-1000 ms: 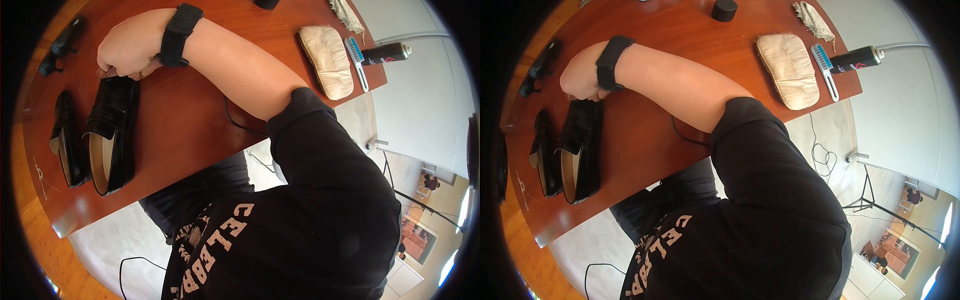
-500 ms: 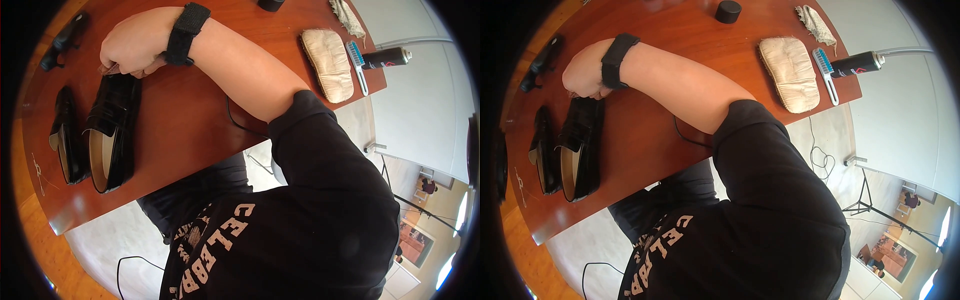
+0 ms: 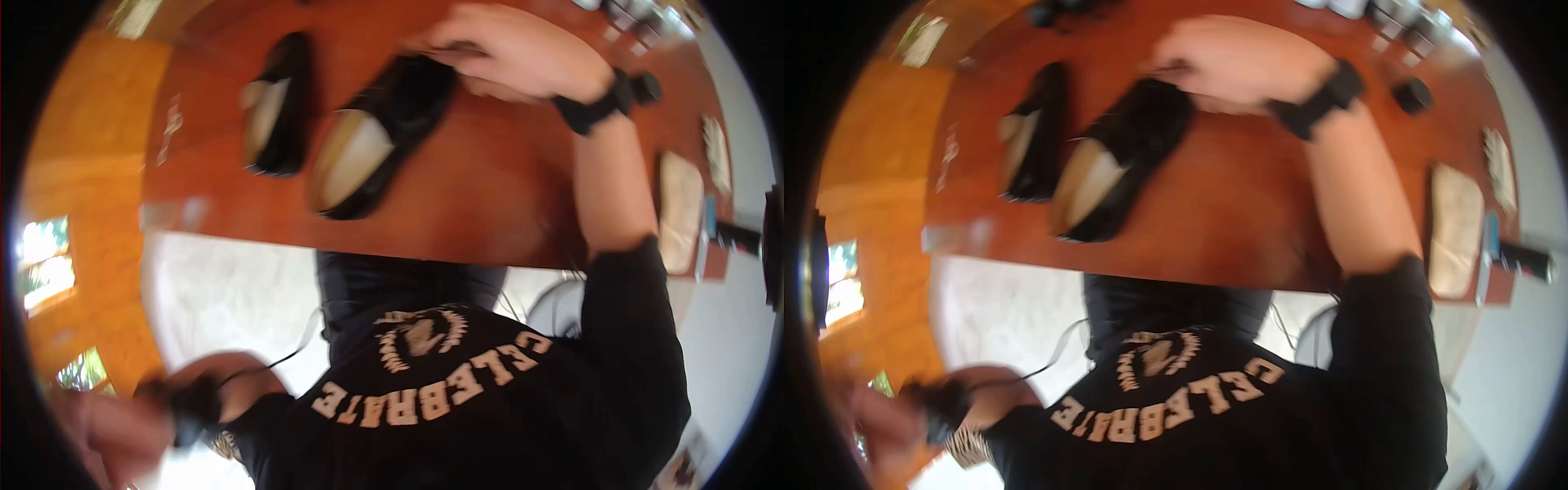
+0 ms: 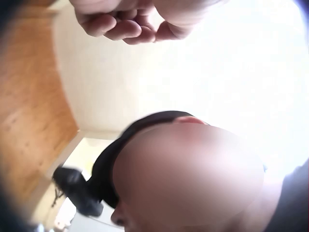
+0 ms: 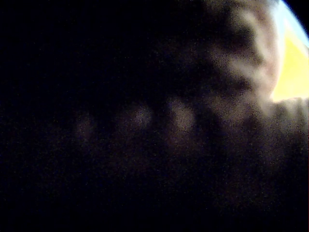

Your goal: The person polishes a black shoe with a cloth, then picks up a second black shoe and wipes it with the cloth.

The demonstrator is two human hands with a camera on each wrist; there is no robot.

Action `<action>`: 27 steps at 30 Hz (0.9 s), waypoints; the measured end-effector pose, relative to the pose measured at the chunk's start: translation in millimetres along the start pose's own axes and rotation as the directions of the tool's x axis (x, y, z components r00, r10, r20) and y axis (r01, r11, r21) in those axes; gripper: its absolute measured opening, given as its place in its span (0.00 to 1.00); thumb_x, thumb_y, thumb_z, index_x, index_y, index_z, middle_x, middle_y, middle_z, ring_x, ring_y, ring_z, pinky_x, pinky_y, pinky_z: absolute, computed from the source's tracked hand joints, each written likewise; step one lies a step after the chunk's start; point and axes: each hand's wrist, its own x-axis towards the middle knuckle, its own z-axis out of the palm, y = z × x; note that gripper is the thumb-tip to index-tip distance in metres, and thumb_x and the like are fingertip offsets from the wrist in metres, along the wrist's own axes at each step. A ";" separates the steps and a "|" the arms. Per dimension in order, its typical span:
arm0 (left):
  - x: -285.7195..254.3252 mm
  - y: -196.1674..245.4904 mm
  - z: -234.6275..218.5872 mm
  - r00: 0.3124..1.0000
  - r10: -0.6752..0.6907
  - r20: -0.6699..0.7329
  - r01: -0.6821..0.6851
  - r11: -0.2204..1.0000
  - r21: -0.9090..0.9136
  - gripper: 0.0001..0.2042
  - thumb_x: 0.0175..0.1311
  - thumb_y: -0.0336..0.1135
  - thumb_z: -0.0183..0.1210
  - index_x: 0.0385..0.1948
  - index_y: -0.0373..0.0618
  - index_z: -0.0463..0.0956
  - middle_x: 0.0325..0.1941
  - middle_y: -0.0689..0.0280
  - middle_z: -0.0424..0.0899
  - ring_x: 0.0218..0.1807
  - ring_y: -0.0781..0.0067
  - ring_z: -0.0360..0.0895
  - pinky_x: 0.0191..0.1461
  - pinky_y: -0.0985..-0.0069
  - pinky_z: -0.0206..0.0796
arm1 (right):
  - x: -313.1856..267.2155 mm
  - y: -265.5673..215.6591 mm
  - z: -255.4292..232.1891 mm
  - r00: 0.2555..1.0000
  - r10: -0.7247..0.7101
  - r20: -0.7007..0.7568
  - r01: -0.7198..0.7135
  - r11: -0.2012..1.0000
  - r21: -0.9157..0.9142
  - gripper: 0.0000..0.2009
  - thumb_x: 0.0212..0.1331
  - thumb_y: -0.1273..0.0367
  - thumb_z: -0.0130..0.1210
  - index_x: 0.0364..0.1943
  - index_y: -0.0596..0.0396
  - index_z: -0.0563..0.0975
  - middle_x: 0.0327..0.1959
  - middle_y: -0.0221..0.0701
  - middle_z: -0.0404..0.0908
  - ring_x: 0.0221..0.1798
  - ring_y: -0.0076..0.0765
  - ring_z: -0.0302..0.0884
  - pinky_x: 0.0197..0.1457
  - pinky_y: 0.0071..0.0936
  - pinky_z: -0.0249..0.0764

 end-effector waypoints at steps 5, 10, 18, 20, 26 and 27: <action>-4.9 -96.2 -3.3 0.879 -0.380 0.289 0.457 0.843 -0.283 0.07 0.70 0.38 0.59 0.36 0.49 0.72 0.31 0.75 0.63 0.34 0.78 0.60 0.40 0.77 0.56 | -15.5 15.6 0.3 0.997 -0.079 -0.015 0.078 0.996 -0.038 0.19 0.53 0.78 0.59 0.52 0.60 0.77 0.46 0.40 0.78 0.53 0.52 0.77 0.59 0.39 0.73; -7.5 -120.3 -2.0 0.856 -0.450 0.255 0.507 0.827 -0.243 0.05 0.74 0.36 0.55 0.38 0.47 0.72 0.33 0.74 0.65 0.37 0.78 0.61 0.43 0.77 0.57 | -9.8 13.9 -1.2 0.998 -0.054 -0.032 0.053 0.998 -0.041 0.15 0.56 0.77 0.57 0.49 0.61 0.78 0.44 0.41 0.78 0.51 0.54 0.77 0.56 0.41 0.73; -7.1 -121.3 -11.2 0.870 -0.404 0.283 0.442 0.894 -0.080 0.07 0.77 0.39 0.55 0.40 0.47 0.74 0.35 0.73 0.66 0.38 0.78 0.60 0.44 0.76 0.57 | -3.6 12.0 2.0 1.000 -0.024 -0.013 0.024 1.000 -0.003 0.18 0.54 0.80 0.56 0.52 0.64 0.77 0.45 0.41 0.78 0.50 0.54 0.78 0.57 0.40 0.73; -9.1 -121.5 -9.3 0.878 -0.400 0.264 0.428 0.902 -0.059 0.08 0.77 0.40 0.55 0.40 0.46 0.74 0.35 0.73 0.66 0.38 0.78 0.60 0.44 0.76 0.57 | -3.5 9.6 1.5 1.000 -0.018 -0.007 0.018 1.000 0.007 0.18 0.54 0.80 0.56 0.52 0.64 0.77 0.45 0.41 0.78 0.50 0.53 0.78 0.57 0.40 0.73; -10.6 -127.6 -16.2 0.892 -0.372 0.258 0.423 0.887 -0.183 0.08 0.76 0.33 0.58 0.43 0.37 0.80 0.38 0.64 0.81 0.38 0.75 0.69 0.45 0.76 0.65 | -3.7 8.4 1.7 1.000 -0.016 -0.010 0.016 1.000 0.009 0.19 0.54 0.81 0.56 0.52 0.64 0.77 0.45 0.41 0.78 0.50 0.53 0.78 0.56 0.40 0.73; -10.7 -128.0 -16.7 0.892 -0.370 0.259 0.422 0.887 -0.186 0.08 0.76 0.33 0.58 0.43 0.37 0.81 0.39 0.63 0.81 0.38 0.75 0.70 0.45 0.76 0.65 | -3.7 8.1 1.7 1.000 -0.019 -0.010 0.019 1.000 0.008 0.18 0.54 0.81 0.56 0.52 0.64 0.77 0.45 0.41 0.78 0.50 0.53 0.78 0.56 0.40 0.73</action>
